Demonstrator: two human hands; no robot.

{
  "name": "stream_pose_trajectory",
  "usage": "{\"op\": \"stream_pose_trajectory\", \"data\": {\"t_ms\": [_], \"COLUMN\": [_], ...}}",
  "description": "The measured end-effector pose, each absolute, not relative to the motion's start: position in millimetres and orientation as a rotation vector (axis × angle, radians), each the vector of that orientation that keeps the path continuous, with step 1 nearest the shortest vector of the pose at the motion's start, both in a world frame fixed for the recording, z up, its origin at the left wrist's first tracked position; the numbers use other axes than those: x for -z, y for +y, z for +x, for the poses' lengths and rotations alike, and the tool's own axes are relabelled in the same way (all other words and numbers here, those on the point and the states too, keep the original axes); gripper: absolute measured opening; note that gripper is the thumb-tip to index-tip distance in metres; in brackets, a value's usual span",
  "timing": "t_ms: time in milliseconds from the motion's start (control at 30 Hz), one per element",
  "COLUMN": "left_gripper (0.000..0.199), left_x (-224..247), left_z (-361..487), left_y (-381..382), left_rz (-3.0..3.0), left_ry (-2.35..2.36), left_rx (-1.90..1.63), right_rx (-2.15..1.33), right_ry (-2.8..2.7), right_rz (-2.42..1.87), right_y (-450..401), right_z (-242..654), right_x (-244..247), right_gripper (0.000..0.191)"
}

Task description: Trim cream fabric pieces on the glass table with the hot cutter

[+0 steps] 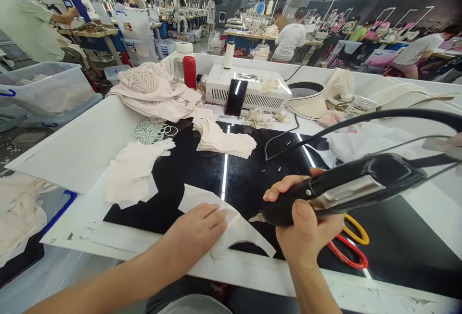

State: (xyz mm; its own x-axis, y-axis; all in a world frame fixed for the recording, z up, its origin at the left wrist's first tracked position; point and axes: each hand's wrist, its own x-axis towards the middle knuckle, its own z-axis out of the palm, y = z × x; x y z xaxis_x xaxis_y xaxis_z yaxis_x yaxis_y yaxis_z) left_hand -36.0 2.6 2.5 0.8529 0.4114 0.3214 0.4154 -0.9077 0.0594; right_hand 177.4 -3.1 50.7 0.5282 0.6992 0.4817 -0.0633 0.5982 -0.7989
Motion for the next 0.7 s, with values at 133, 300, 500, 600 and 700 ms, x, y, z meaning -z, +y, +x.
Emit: {"op": "stream_pose_trajectory", "data": {"t_ms": [133, 300, 500, 600, 700], "left_gripper": [0.04, 0.024, 0.016, 0.006, 0.014], "left_x": [2, 15, 11, 4, -4], "left_z": [-35, -11, -2, -6, -7], "left_y": [6, -13, -21, -18, -15], "left_rz": [-2.975, -2.835, -2.797, -2.782, -2.747], "left_ry": [-0.734, -0.912, -1.02, -0.974, -0.892], "left_rx": [0.319, 0.328, 0.362, 0.349, 0.326], "right_rx": [-0.541, -0.53, -0.47, -0.485, -0.511], "right_ry": [-1.005, -0.959, -0.898, -0.899, -0.911], "right_rz": [-0.905, -0.824, -0.778, -0.752, -0.743], "right_y": [-20, -37, -42, -42, -42], "right_z": [191, 195, 191, 189, 186], "right_x": [-56, -65, -65, -60, -54], "right_gripper": [0.038, 0.04, 0.044, 0.043, 0.042]}}
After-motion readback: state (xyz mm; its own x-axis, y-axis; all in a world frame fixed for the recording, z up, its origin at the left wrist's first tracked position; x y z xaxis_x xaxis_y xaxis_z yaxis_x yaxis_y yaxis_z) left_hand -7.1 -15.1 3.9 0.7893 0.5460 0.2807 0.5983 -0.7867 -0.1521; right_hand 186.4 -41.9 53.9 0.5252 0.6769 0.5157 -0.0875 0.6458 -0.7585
